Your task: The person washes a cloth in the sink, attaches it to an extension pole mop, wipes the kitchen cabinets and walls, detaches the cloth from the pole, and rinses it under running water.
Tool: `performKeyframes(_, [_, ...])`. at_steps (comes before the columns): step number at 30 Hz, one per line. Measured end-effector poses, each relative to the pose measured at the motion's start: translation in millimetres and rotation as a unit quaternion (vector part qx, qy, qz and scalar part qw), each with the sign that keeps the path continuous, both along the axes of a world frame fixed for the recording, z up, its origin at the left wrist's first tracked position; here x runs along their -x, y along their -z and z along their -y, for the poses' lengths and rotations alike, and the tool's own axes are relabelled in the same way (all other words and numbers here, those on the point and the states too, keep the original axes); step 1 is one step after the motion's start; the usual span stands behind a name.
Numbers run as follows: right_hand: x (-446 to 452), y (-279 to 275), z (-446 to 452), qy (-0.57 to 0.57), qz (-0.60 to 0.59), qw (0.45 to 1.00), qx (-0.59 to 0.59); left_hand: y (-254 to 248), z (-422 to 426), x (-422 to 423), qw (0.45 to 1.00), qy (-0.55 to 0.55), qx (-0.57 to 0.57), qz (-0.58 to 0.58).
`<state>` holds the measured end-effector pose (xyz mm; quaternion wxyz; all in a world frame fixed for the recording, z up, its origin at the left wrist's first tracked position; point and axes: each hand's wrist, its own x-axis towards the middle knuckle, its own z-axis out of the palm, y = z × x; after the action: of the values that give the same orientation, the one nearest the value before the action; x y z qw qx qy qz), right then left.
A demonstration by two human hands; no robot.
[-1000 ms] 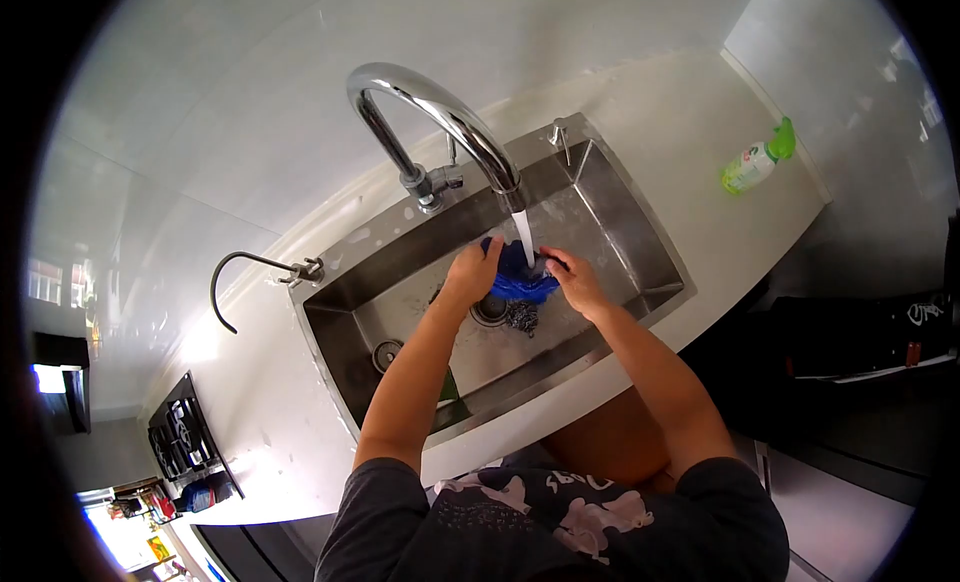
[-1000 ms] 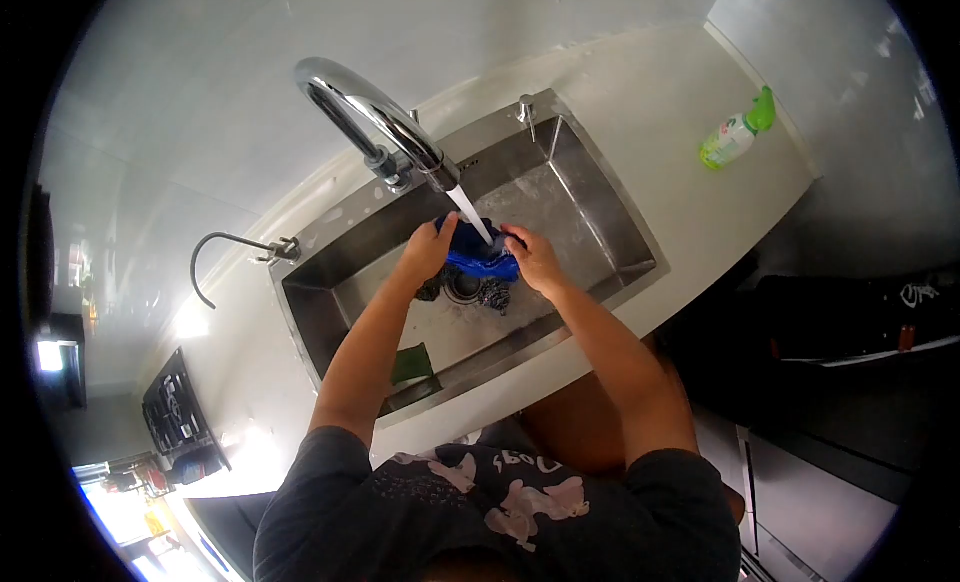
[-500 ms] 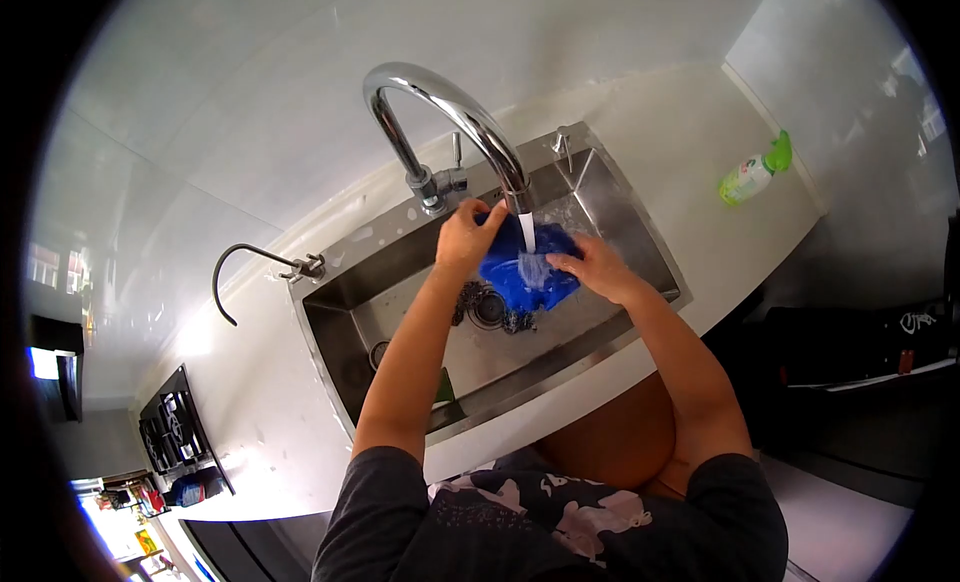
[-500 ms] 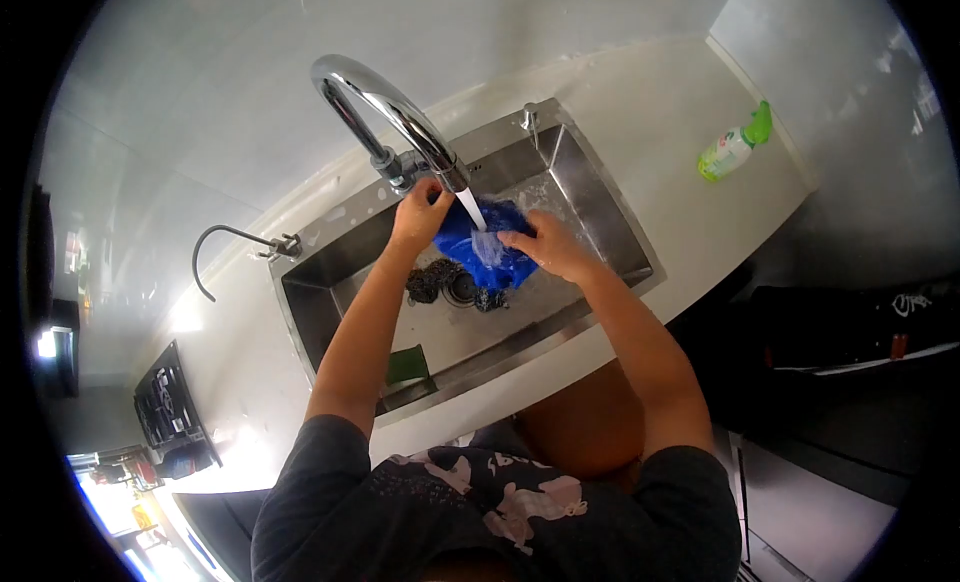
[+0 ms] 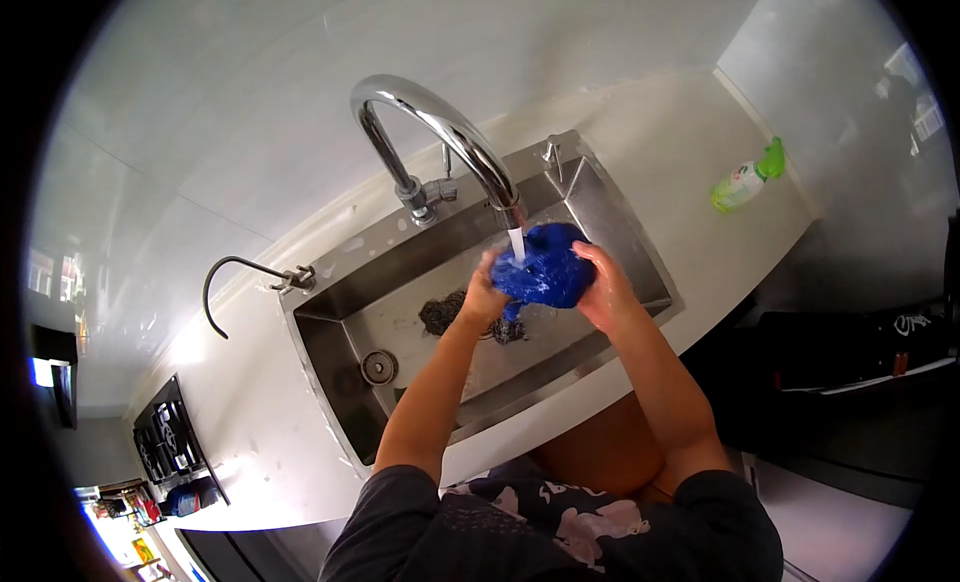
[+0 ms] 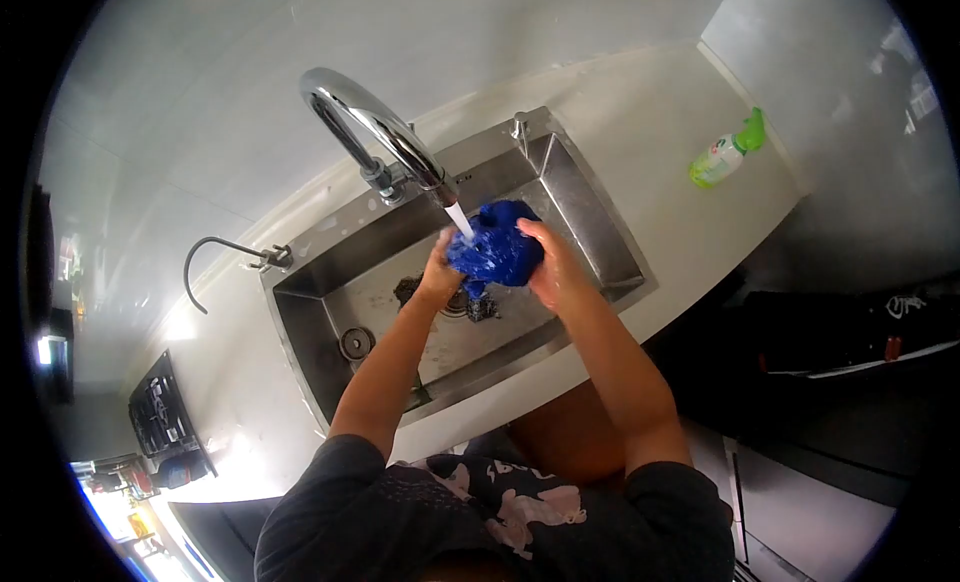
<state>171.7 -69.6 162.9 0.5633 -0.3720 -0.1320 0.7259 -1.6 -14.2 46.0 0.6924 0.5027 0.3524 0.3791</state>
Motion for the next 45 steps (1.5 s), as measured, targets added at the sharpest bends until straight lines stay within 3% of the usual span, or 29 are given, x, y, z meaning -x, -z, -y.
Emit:
performKeyframes(3, [-11, 35, 11, 0.001, 0.076, 0.996, 0.045, -35, 4, 4, 0.995, -0.099, 0.001, -0.003])
performKeyframes(5, [-5, 73, 10, 0.015, 0.107, 0.937, 0.331, -26, 6, 4, 0.995, -0.089, -0.04, 0.028])
performKeyframes(7, [16, 80, 3, 0.013, 0.046, 0.934, 0.354, -40, 16, -3, 0.995, -0.073, -0.038, 0.061])
performKeyframes(9, [25, 83, -4, -0.021, -0.227, 0.962, 0.153, -50, 24, -8, 0.993, -0.085, -0.002, 0.085])
performKeyframes(10, [30, 91, -8, -0.021, -0.229, 0.961, 0.153, -68, 31, -9, 0.988, -0.08, 0.031, 0.127])
performKeyframes(11, [35, 106, -13, -0.013, -0.255, 0.964, 0.077, -76, 37, -9, 0.981, -0.075, 0.065, 0.167])
performKeyframes(12, [39, 119, -17, -0.003, -0.277, 0.961, 0.0, -64, 38, -9, 0.989, -0.082, -0.007, 0.123])
performKeyframes(15, [44, 147, -36, 0.001, -0.289, 0.957, -0.021, -9, 31, 8, 0.995, -0.029, -0.017, 0.094])
performKeyframes(16, [50, 123, -30, 0.113, -0.216, 0.97, -0.002, -11, 33, 5, 0.992, -0.063, 0.025, 0.105])
performKeyframes(17, [50, 110, -29, 0.112, -0.216, 0.97, -0.001, -10, 32, 4, 0.992, -0.064, 0.026, 0.105])
performKeyframes(19, [51, 98, -30, 0.215, 0.05, 0.975, 0.013, -15, 27, 1, 0.945, -0.105, 0.26, 0.171])
performKeyframes(21, [48, 101, -29, 0.254, 0.103, 0.961, -0.038, -20, 22, -4, 0.933, -0.085, 0.312, 0.159])
performKeyframes(22, [41, 103, -29, 0.223, 0.328, 0.912, -0.103, -20, 19, -7, 0.912, -0.073, 0.371, 0.158])
performKeyframes(23, [36, 105, -29, 0.179, 0.535, 0.81, -0.16, -20, 17, -10, 0.887, -0.06, 0.429, 0.156])
performKeyframes(24, [37, 100, -30, 0.218, 0.593, 0.744, -0.22, -43, 18, -16, 0.894, -0.067, 0.438, 0.065])
performKeyframes(25, [35, 90, -28, 0.217, 0.593, 0.743, -0.22, -43, 14, -18, 0.894, -0.066, 0.438, 0.065])
performKeyframes(27, [27, 69, -25, 0.092, 0.66, 0.684, -0.297, -41, 10, -22, 0.85, -0.037, 0.506, 0.142])
performKeyframes(29, [24, 59, -23, 0.073, 0.671, 0.662, -0.325, -30, 4, -19, 0.858, -0.012, 0.5, 0.12])
performKeyframes(31, [19, 46, -22, -0.015, 0.682, 0.603, -0.413, -39, -2, -21, 0.866, 0.049, 0.497, 0.019])
performKeyframes(33, [15, 40, -26, -0.05, 0.692, 0.576, -0.432, -43, -3, -20, 0.87, 0.04, 0.491, 0.02])
performKeyframes(35, [11, 27, -28, -0.117, 0.675, 0.506, -0.524, -38, -9, -15, 0.863, 0.115, 0.488, 0.053])
performKeyframes(37, [11, 22, -28, -0.126, 0.682, 0.492, -0.527, -42, -12, -13, 0.872, 0.137, 0.464, 0.068])
performKeyframes(38, [11, 21, -27, -0.132, 0.69, 0.474, -0.531, -60, -12, -16, 0.886, 0.105, 0.451, -0.02])
performKeyframes(39, [11, 22, -27, -0.133, 0.69, 0.474, -0.53, -72, -14, -18, 0.893, 0.073, 0.432, -0.107])
performKeyframes(42, [12, 37, -22, -0.154, 0.72, 0.474, -0.483, -54, -20, -7, 0.905, 0.091, 0.4, -0.116])
performKeyframes(44, [9, 59, -19, -0.067, 0.631, 0.707, -0.312, -51, -15, 3, 0.923, 0.08, 0.363, -0.102])
performKeyframes(45, [11, 70, -17, -0.067, 0.631, 0.705, -0.316, -50, -15, 7, 0.94, 0.067, 0.324, -0.087])
